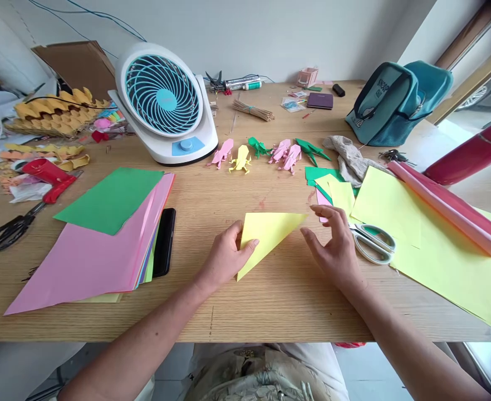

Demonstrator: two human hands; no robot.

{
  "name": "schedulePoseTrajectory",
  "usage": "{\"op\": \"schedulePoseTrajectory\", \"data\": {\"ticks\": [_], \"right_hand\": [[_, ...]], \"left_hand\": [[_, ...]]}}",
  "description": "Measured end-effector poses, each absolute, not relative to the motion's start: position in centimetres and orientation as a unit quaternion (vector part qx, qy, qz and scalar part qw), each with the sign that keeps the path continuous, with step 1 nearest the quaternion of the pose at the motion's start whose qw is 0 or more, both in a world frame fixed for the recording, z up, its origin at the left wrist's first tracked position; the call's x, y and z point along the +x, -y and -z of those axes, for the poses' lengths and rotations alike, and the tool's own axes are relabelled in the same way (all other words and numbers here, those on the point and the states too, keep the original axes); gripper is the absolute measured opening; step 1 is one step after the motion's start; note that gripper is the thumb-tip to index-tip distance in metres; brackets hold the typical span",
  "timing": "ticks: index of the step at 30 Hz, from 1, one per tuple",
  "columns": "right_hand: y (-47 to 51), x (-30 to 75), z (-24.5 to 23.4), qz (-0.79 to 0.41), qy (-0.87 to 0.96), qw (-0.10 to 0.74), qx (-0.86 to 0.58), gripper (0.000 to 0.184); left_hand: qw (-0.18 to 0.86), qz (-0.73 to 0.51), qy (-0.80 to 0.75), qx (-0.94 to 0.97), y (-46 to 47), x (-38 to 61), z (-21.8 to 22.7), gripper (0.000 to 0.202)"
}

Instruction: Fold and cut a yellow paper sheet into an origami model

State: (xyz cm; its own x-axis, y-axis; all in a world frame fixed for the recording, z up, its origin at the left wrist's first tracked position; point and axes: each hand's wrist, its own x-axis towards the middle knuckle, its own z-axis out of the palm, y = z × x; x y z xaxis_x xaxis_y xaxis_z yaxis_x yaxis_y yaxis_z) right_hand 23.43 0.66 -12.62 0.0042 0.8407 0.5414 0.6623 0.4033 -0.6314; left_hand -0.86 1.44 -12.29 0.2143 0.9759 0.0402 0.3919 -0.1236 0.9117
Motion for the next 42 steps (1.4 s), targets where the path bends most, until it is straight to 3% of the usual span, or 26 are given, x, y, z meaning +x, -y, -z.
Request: {"op": "schedulePoseTrajectory", "data": {"ticks": [4,11,14,16,18,21,23,29,33,38,42], "right_hand": [[0.3,22.3,12.3,-0.126,0.739,0.442,-0.493,0.035],[0.7,21.0,12.3,-0.276,0.778,0.36,-0.435,0.05],[0.6,21.2,12.5,-0.268,0.778,0.344,-0.453,0.046],[0.6,21.4,12.6,-0.229,0.787,0.339,-0.463,0.031],[0.6,21.6,12.6,-0.189,0.808,0.332,-0.448,0.022],[0.7,21.9,12.3,-0.141,0.843,0.325,-0.405,0.022],[0.8,21.9,12.0,-0.119,0.855,0.319,-0.39,0.021],[2.2,22.4,12.2,-0.1,0.877,0.26,-0.39,0.022],[3.9,24.3,12.7,-0.079,0.86,0.232,-0.448,0.022],[5.1,25.8,12.7,-0.106,0.818,0.258,-0.503,0.014],[5.1,25.9,12.9,-0.122,0.805,0.267,-0.515,0.015]], "left_hand": [[0.445,-0.383,-0.513,0.627,-0.8,0.1,12.9,0.026],[0.634,-0.382,-0.359,0.569,0.6,2.1,11.3,0.02],[0.639,-0.35,-0.335,0.598,0.8,2.2,11.2,0.016],[0.601,-0.333,-0.346,0.639,0.7,1.9,11.5,0.016],[0.497,-0.347,-0.395,0.69,0.4,1.3,11.8,0.015],[0.262,-0.367,-0.445,0.773,-0.4,0.2,11.9,0.029],[0.172,-0.334,-0.404,0.834,-1.0,-0.3,11.8,0.041],[0.156,-0.253,-0.297,0.907,-1.9,-0.2,12.5,0.02],[0.161,-0.228,-0.292,0.915,-1.5,-0.1,12.8,0.018],[0.104,-0.187,-0.296,0.931,-1.0,0.5,12.3,0.02],[0.138,-0.212,-0.293,0.922,-1.1,1.2,12.5,0.01]]}}
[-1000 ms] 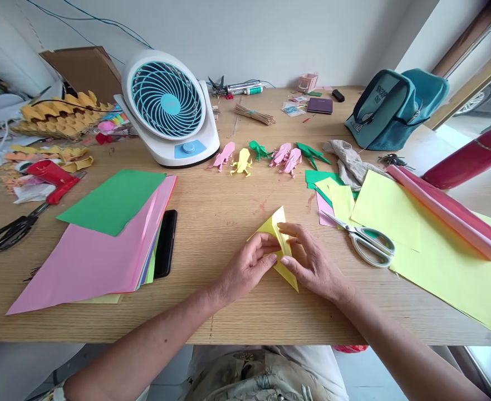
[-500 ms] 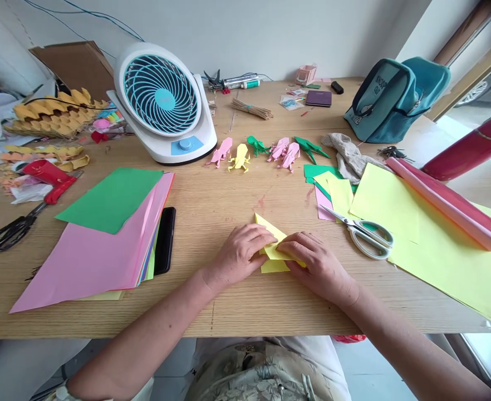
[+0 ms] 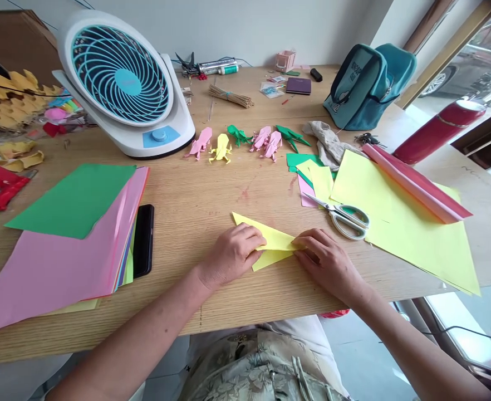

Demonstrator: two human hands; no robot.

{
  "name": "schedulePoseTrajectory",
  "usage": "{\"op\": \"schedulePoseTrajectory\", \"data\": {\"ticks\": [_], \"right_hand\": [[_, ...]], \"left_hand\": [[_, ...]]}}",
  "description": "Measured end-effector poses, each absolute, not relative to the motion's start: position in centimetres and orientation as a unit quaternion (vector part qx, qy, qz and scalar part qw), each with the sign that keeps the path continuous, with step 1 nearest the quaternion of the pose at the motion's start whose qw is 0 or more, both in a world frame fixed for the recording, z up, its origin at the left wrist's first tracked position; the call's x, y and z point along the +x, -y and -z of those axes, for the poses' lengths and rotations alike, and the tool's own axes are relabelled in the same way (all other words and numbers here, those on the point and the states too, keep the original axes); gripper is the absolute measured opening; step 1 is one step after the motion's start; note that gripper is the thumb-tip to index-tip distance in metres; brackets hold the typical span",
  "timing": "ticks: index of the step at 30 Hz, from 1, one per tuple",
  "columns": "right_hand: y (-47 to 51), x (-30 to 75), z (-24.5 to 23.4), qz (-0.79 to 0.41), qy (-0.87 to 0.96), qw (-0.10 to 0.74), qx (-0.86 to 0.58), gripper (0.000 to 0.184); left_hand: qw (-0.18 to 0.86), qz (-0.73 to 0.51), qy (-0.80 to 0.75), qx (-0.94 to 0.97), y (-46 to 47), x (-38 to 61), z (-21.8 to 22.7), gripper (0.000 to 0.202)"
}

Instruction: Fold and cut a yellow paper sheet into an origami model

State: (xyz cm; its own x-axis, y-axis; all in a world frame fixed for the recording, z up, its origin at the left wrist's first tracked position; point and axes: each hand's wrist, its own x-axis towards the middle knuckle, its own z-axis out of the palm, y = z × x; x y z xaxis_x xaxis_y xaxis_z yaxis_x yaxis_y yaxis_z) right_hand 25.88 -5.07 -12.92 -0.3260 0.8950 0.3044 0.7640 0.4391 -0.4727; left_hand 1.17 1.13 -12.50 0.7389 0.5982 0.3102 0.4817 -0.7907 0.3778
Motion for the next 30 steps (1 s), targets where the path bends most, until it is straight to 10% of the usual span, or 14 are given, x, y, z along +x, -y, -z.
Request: {"op": "schedulePoseTrajectory", "data": {"ticks": [30], "right_hand": [[6.8,26.5,13.1,-0.156,0.749,0.267,-0.586,0.012]], "left_hand": [[0.223,-0.137,-0.414,0.872,-1.0,1.5,9.3,0.012]]}}
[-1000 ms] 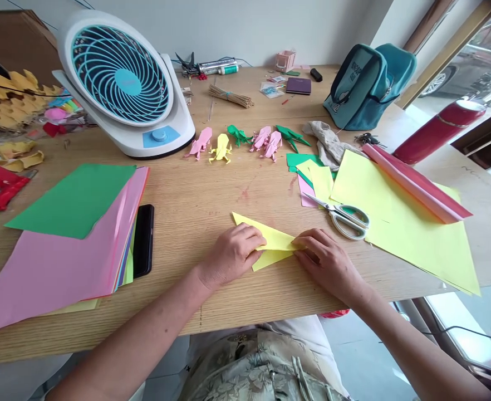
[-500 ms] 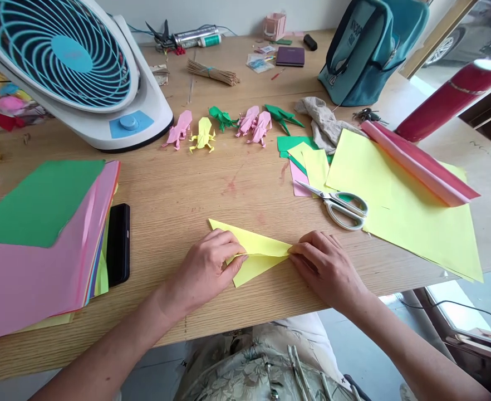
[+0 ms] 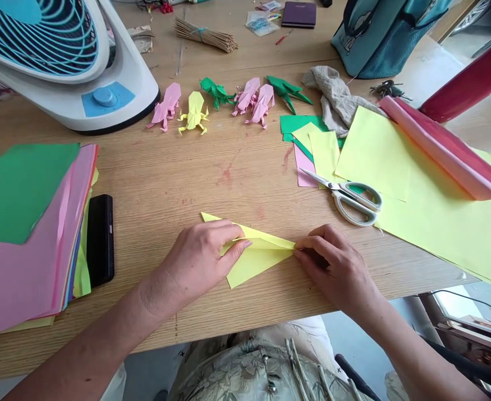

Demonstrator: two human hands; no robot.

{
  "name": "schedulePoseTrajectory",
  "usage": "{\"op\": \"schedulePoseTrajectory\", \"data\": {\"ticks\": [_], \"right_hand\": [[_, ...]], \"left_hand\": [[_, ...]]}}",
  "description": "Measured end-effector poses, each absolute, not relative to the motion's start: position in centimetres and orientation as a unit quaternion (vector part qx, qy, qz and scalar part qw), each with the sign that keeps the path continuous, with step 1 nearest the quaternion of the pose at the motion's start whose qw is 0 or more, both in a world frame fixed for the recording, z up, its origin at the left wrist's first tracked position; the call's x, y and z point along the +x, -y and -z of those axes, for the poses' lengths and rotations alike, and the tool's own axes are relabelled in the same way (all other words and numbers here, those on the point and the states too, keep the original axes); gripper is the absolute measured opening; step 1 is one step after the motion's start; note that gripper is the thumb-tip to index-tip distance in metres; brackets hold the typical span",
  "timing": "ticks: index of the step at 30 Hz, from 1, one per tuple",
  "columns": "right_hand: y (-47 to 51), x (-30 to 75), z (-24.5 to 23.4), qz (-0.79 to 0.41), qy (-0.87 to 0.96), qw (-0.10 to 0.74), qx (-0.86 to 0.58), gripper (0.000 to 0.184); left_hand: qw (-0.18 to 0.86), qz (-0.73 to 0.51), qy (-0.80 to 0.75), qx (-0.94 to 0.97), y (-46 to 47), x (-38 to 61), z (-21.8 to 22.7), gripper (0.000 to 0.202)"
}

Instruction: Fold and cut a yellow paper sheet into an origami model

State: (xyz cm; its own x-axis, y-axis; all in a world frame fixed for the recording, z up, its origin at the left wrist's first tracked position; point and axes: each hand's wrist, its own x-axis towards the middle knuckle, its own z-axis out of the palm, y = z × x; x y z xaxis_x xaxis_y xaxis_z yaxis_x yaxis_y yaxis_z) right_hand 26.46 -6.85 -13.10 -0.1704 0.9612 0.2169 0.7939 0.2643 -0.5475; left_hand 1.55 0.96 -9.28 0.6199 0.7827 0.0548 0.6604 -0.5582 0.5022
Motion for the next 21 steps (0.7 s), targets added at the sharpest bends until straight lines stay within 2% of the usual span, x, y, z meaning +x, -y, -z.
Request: {"op": "schedulePoseTrajectory", "data": {"ticks": [11,16,21], "right_hand": [[6.78,26.59,13.27,-0.161,0.732,0.267,-0.605,0.012],[6.66,26.51,13.13,-0.152,0.734,0.263,-0.608,0.01],[6.59,26.4,13.0,-0.156,0.731,0.267,-0.608,0.01]], "left_hand": [[0.226,-0.144,-0.449,0.852,-1.24,1.39,9.04,0.017],[0.221,-0.145,-0.457,0.849,-1.22,1.6,8.64,0.012],[0.214,-0.15,-0.459,0.849,-1.08,1.71,8.68,0.018]]}}
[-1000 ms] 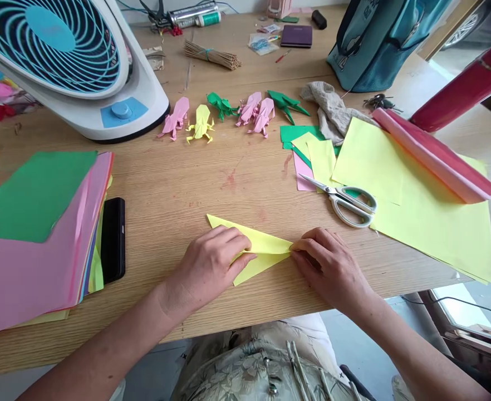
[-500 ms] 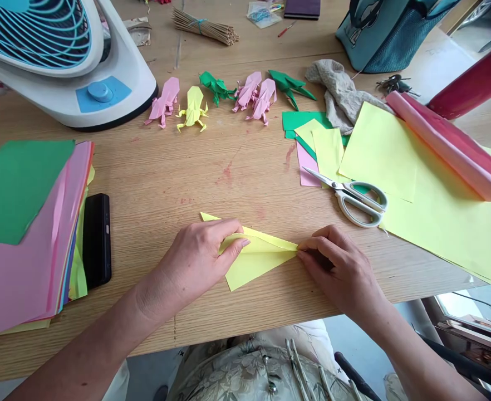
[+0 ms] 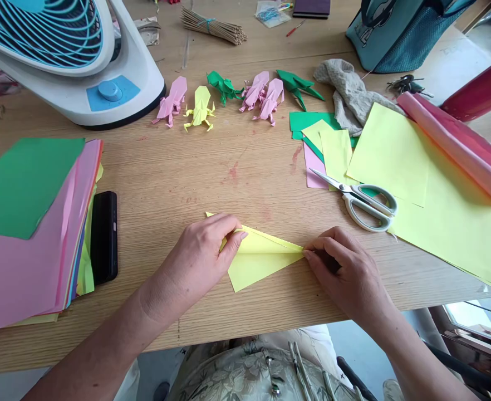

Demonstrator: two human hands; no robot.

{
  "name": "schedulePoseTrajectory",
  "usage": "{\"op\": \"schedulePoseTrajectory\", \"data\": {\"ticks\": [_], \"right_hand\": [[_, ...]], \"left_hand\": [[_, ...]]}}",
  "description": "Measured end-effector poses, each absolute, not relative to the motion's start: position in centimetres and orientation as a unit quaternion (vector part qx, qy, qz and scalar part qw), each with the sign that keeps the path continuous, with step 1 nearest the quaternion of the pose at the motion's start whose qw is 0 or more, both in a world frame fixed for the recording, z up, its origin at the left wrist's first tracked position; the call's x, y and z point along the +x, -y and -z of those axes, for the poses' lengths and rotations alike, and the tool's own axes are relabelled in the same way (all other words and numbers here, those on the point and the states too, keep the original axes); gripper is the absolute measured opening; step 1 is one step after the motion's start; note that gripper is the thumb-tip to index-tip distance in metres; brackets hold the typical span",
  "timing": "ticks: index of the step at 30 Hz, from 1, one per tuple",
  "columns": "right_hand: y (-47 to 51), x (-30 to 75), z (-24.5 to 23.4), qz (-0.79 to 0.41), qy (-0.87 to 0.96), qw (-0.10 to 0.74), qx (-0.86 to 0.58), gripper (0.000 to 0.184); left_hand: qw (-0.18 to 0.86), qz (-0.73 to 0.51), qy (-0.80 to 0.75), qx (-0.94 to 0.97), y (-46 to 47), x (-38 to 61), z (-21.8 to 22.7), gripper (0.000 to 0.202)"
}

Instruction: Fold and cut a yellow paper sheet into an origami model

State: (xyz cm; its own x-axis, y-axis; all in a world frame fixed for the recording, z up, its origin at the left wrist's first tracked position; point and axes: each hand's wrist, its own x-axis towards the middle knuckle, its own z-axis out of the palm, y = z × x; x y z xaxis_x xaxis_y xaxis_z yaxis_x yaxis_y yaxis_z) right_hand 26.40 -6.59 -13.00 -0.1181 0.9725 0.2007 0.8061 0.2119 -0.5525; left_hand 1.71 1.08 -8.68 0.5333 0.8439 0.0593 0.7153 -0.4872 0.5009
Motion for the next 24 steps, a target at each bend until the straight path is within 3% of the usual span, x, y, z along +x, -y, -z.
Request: {"op": "schedulePoseTrajectory", "data": {"ticks": [17,24], "right_hand": [[6.1,26.0,13.1,-0.137,0.728,0.25,-0.624,0.013],[7.4,26.0,12.8,-0.099,0.736,0.276,-0.611,0.006]], "left_hand": [[0.147,-0.16,-0.485,0.847,-1.2,2.1,9.9,0.013],[0.127,-0.148,-0.486,0.852,-1.0,2.2,10.2,0.015]]}}
